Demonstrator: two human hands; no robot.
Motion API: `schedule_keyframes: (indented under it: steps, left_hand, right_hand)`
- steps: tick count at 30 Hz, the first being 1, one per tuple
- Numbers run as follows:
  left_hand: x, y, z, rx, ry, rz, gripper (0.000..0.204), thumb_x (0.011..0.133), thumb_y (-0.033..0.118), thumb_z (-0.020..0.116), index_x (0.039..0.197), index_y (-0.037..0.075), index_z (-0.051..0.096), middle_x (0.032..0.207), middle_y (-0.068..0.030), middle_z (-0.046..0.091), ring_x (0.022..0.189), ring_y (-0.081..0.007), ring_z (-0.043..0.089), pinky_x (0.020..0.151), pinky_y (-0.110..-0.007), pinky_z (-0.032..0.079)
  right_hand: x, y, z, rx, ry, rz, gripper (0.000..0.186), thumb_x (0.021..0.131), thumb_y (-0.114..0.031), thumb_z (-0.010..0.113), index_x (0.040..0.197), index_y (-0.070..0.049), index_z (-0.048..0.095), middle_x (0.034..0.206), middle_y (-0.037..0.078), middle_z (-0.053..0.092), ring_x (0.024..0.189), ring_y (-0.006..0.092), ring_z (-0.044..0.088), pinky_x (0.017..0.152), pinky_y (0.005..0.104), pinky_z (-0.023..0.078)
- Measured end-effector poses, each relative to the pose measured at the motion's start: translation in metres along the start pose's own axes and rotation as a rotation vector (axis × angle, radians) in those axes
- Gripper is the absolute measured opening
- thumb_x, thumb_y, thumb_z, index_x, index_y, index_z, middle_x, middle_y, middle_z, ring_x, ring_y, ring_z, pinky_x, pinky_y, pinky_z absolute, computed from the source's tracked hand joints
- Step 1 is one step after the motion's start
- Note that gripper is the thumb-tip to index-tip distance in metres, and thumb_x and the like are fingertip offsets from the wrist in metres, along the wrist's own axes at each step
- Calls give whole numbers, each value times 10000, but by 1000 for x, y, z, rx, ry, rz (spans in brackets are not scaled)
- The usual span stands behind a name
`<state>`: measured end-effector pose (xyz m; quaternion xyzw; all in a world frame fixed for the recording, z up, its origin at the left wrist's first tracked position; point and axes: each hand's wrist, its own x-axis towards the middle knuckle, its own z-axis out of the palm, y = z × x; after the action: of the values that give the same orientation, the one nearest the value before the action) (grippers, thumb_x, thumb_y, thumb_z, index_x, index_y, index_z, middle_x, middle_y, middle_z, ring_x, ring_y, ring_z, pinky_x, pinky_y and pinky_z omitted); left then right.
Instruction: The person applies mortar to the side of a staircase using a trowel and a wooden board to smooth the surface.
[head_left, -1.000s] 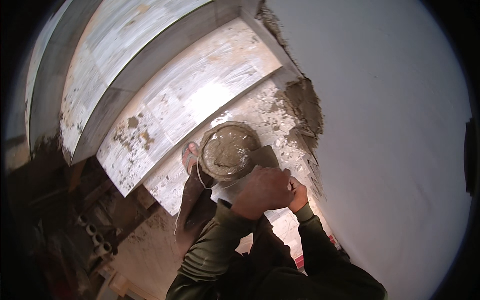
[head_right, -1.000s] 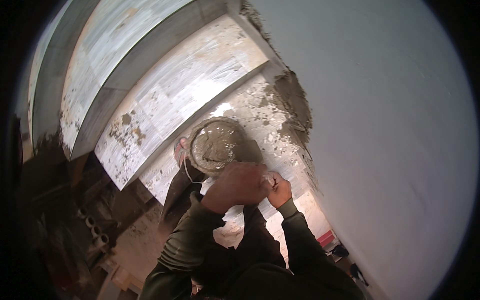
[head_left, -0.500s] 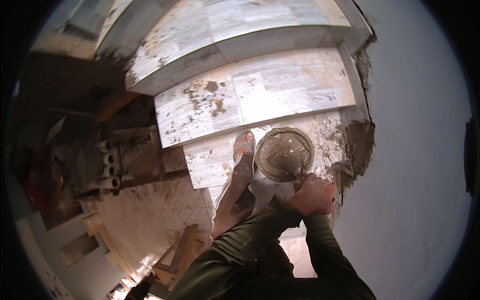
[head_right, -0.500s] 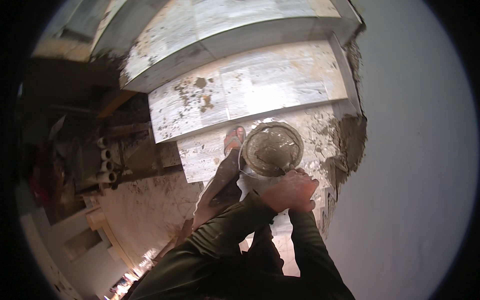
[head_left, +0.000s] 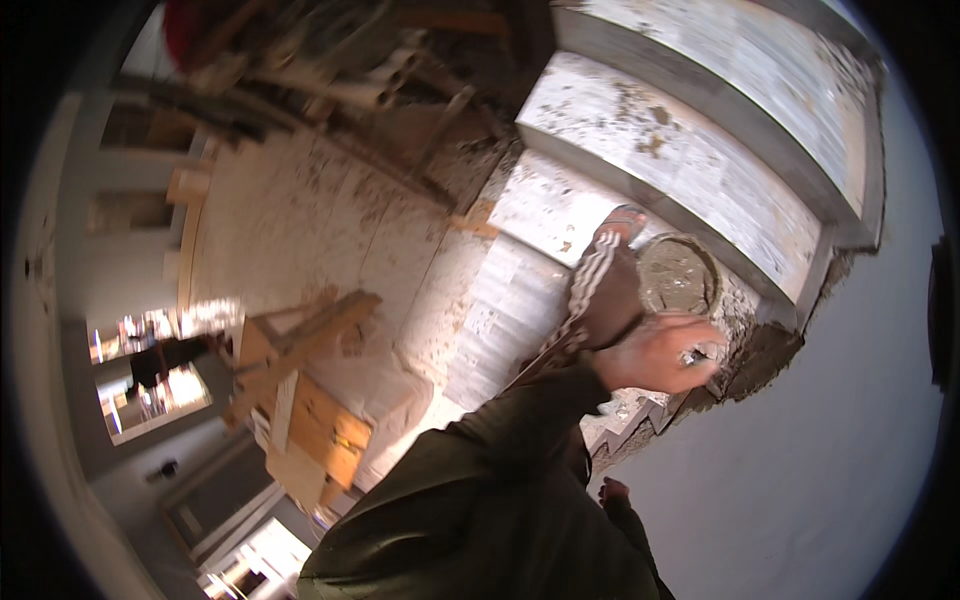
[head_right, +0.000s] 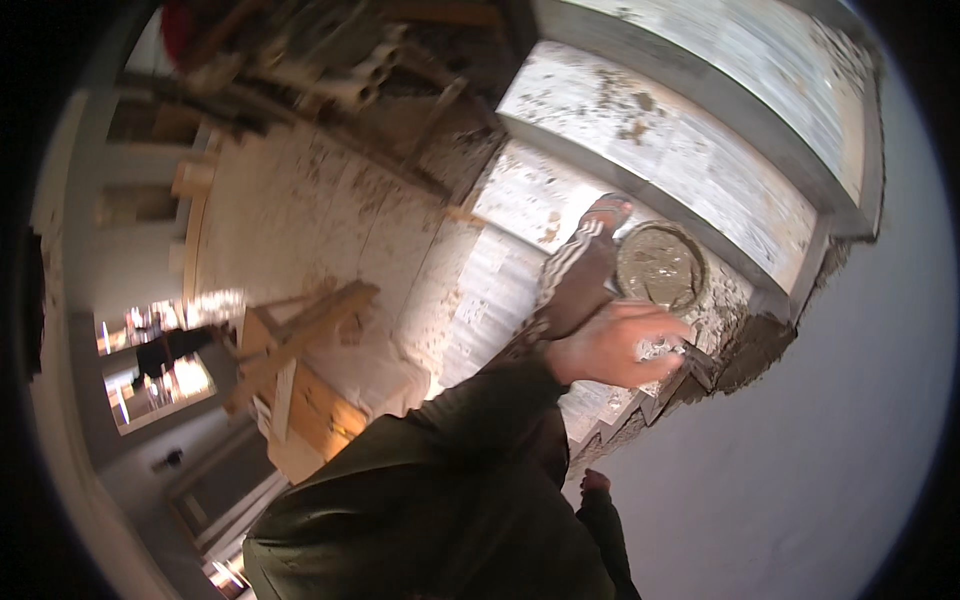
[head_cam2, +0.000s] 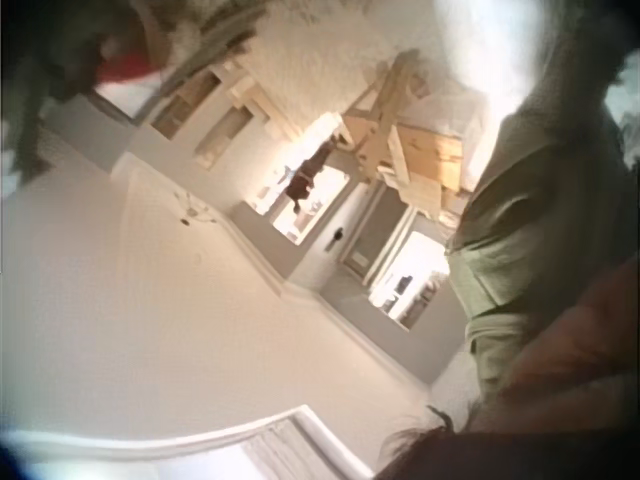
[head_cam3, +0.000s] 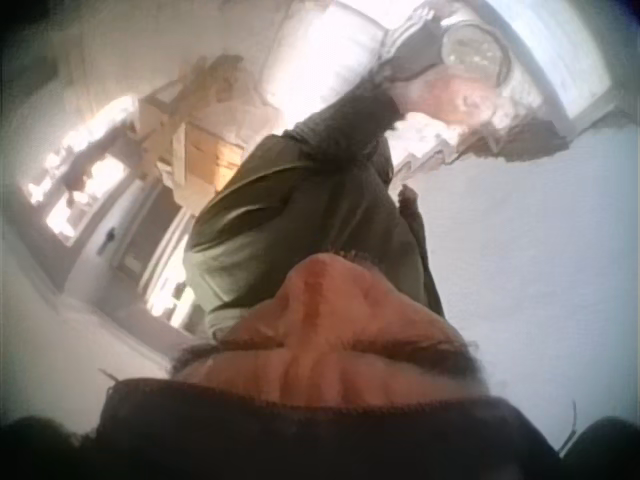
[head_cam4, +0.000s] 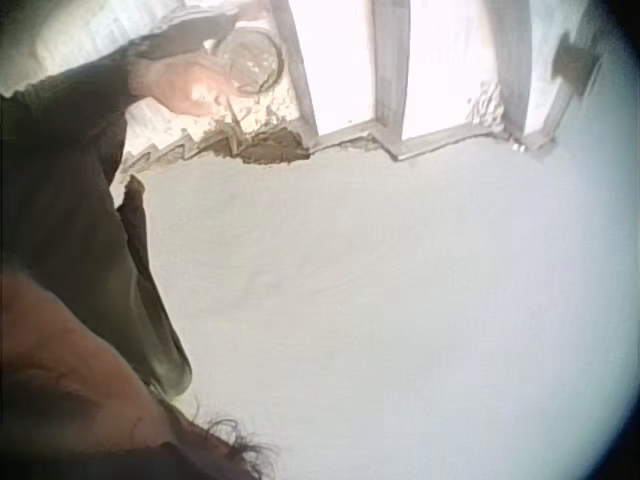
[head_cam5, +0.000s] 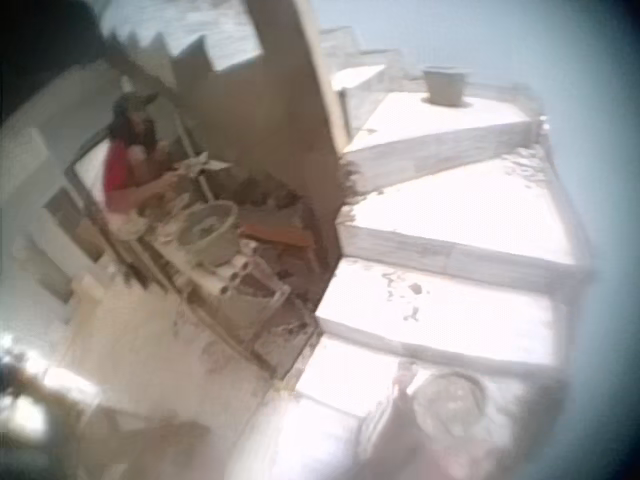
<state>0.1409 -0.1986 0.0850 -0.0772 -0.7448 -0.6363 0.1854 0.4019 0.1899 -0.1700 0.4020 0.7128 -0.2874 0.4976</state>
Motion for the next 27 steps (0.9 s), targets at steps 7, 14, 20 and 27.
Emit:
schedule_keyframes:
  steps: [7,14,20,27]
  left_hand:
    - [-263,14,-148,452,400,-826,243,825,185,656,1036,66,638,937,-118,672,811,-231,649,744,-323,506]
    - [-625,8,-33,97,761,-1789,332,784,357,596,773,42,703,766,-144,686,749,-272,669,718,-385,518]
    - [-623,31,1,-824,1139,-1716,176,855,332,623,926,173,646,835,-21,638,614,-141,547,569,-324,398]
    - [-658,31,-10,-614,1505,-1477,310,819,300,645,1023,68,615,806,-46,631,598,-147,527,476,-303,387]
  right_hand:
    - [71,-21,-55,294,-158,-131,293,853,-230,487,1080,-81,596,620,87,507,544,241,488,443,399,369]
    - [-6,-226,-88,102,-5,-859,141,841,-248,638,762,-140,593,655,-2,547,500,106,456,390,286,311]
    - [21,-274,-86,48,21,-795,99,827,-208,643,860,-118,618,581,3,528,418,113,429,368,282,287]
    - [-45,-295,-19,85,-244,-641,142,826,-130,644,750,-175,534,592,17,512,469,140,481,382,272,362]
